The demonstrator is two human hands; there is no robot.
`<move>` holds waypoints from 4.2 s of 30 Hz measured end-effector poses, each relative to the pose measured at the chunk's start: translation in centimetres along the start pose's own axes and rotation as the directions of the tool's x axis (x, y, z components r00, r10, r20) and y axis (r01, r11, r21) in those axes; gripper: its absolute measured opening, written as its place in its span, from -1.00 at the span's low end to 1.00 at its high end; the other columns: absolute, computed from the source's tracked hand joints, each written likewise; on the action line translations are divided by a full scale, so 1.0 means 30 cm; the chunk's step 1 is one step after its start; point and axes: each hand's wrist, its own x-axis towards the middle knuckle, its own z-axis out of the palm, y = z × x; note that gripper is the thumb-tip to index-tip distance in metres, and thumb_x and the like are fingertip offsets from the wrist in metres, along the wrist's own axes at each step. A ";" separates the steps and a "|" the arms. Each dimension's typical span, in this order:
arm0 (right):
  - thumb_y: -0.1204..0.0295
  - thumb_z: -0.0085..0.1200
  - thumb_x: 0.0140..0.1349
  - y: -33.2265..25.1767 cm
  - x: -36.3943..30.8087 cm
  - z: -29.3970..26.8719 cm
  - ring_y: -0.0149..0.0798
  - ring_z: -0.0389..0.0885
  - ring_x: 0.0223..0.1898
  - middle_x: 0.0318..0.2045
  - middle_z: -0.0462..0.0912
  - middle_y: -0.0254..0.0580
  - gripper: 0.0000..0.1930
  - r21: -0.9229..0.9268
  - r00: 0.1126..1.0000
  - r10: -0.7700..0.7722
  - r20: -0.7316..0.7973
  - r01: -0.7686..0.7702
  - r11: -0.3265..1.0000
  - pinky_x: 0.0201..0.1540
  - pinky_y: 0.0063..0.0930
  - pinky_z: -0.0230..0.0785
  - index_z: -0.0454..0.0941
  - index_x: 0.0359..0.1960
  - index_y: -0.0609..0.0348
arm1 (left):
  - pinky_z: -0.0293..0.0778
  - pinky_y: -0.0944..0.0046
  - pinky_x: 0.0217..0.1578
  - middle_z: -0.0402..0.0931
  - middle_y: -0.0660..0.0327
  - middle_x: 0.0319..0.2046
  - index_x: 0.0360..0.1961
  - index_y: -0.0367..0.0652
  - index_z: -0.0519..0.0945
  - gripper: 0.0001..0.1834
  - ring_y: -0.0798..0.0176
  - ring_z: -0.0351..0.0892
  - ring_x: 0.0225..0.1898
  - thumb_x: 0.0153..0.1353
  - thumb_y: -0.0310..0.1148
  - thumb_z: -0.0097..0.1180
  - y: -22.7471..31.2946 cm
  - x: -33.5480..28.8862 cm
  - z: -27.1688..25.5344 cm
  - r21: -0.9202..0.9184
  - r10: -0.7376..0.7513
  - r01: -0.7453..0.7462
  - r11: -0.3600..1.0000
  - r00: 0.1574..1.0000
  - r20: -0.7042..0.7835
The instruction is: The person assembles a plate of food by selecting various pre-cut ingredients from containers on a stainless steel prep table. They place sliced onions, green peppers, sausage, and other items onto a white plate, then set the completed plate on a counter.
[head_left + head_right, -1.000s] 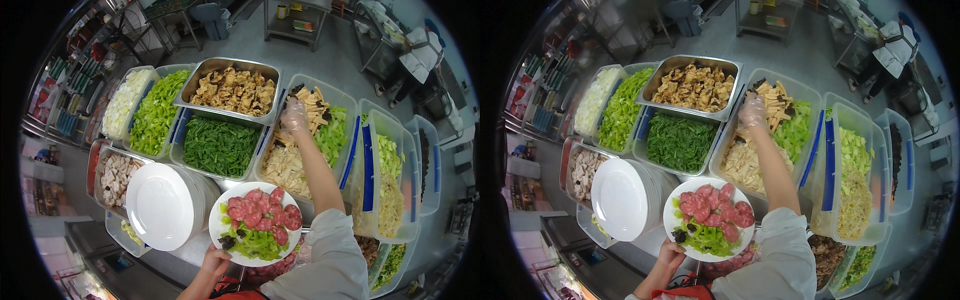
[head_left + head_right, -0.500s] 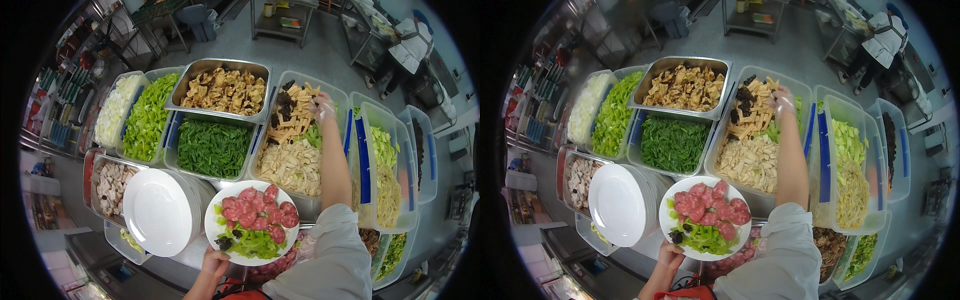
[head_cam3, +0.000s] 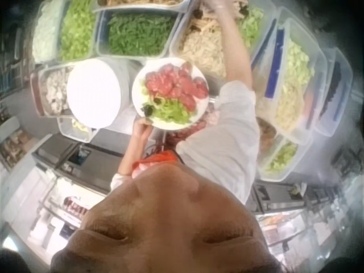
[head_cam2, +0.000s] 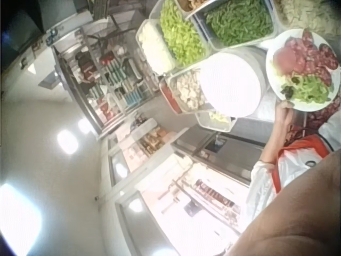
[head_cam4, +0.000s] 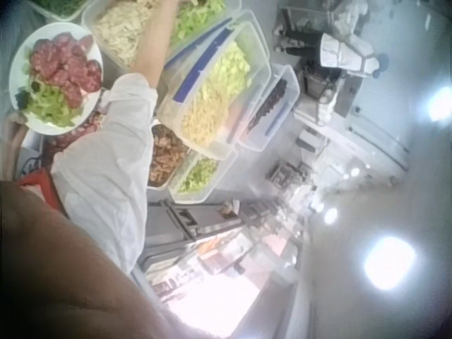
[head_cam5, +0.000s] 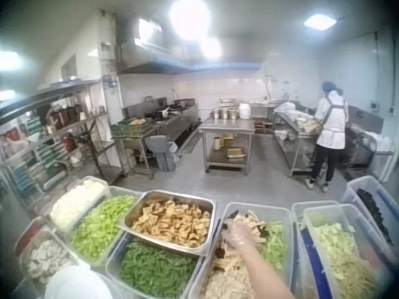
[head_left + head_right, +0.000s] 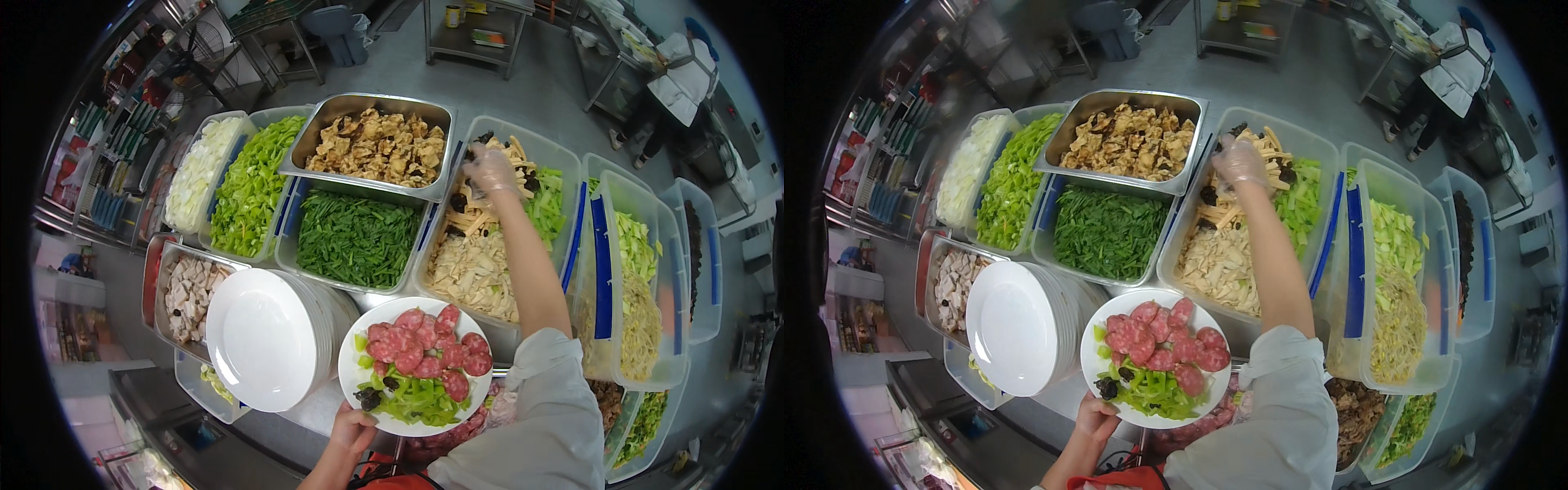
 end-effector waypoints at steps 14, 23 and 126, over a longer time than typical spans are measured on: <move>0.72 -0.07 0.12 0.136 -0.020 -0.094 -0.22 0.45 -0.51 -0.42 0.40 -0.11 -0.71 0.943 0.899 0.288 0.330 -0.302 -0.140 -0.64 -0.56 0.27 0.27 -0.17 0.11 | 0.43 0.08 0.07 0.53 0.08 -0.06 0.06 -0.29 0.43 -0.22 0.01 0.51 0.00 -0.43 -0.72 -0.05 -0.013 -0.013 0.001 -0.007 0.003 -0.002 1.000 1.000 0.028; 0.74 -0.07 0.10 0.104 -0.168 -0.268 -0.24 0.45 -0.54 -0.44 0.41 -0.15 -0.79 0.969 0.941 0.239 0.239 -0.218 -0.113 -0.62 -0.54 0.33 0.32 -0.32 0.12 | 0.50 0.18 -0.24 0.52 0.10 -0.10 0.01 -0.27 0.43 -0.28 0.06 0.55 -0.13 -0.39 -0.73 -0.07 -0.036 0.045 -0.024 0.029 -0.005 0.002 1.000 0.995 0.101; 0.41 0.03 0.19 -0.899 -1.812 0.242 -0.21 0.61 -0.26 -0.33 0.61 -0.11 -0.81 0.477 0.973 -0.171 0.158 0.077 0.876 -0.20 -0.35 0.45 0.54 -0.18 0.15 | 0.39 0.04 0.13 0.43 0.02 0.06 0.14 -0.29 0.32 -0.25 -0.07 0.42 0.11 -0.25 -0.80 -0.24 0.316 -0.921 -1.303 -0.355 0.377 -0.378 0.855 0.923 -0.074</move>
